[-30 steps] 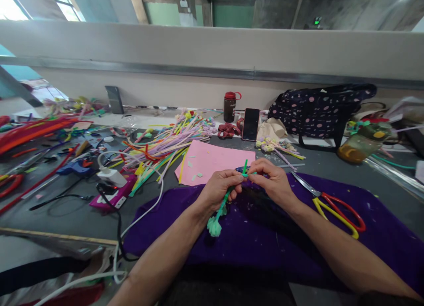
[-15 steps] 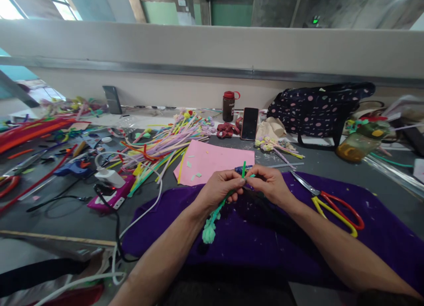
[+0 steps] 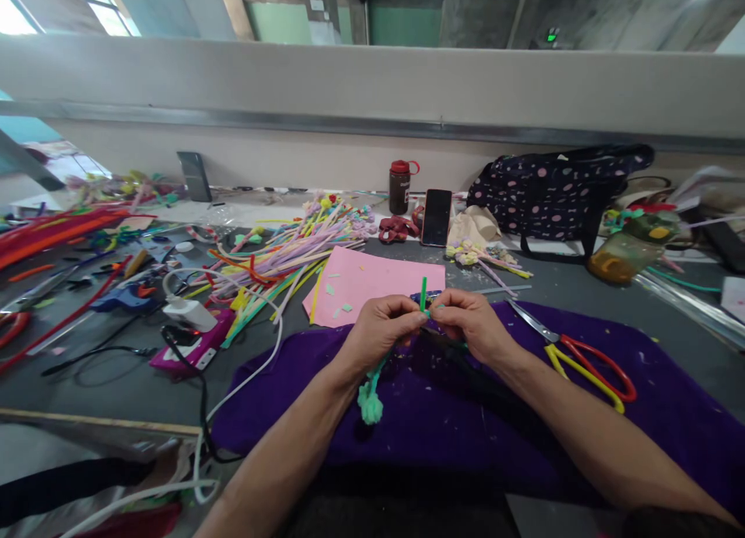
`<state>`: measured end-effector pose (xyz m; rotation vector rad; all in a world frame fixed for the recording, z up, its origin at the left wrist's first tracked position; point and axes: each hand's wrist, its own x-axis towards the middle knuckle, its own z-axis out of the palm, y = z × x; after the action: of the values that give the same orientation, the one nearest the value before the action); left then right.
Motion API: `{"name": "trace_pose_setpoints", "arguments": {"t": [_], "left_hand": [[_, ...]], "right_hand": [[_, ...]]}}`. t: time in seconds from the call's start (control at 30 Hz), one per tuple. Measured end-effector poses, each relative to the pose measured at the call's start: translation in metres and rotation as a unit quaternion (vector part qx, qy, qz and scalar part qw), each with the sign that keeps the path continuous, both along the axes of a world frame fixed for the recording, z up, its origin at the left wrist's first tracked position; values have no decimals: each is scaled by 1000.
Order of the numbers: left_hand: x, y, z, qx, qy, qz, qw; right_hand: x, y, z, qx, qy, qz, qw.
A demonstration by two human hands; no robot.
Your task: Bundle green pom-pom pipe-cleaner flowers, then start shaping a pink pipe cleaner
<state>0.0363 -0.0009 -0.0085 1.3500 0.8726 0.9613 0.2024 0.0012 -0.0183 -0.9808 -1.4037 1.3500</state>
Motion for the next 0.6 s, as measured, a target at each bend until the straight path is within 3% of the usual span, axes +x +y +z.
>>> {"name": "trace_pose_setpoints", "arguments": {"t": [0.1,0.17,0.27,0.33,0.47,0.6], "left_hand": [[-2,1,2,-14,16,-6,1000],[-4,4,2,-67,6,-13,998],[-7,8,0,-138,-20,-23,990],[-8,10,-1,-159,-33,-32,986],[-8,9,-1,-167,-35,-43,984],[-7,8,-1,-152,-20,-52,987]], "right_hand": [[0,-1,-2,24,-39,0,999],[0,-4,-2,115,-103,-22,988],[-1,-7,-2,310,-200,-31,929],[1,-7,-3,397,-234,-20,887],[6,-3,-7,454,-276,-39,847],[10,-2,-6,458,-300,-41,836]]}}
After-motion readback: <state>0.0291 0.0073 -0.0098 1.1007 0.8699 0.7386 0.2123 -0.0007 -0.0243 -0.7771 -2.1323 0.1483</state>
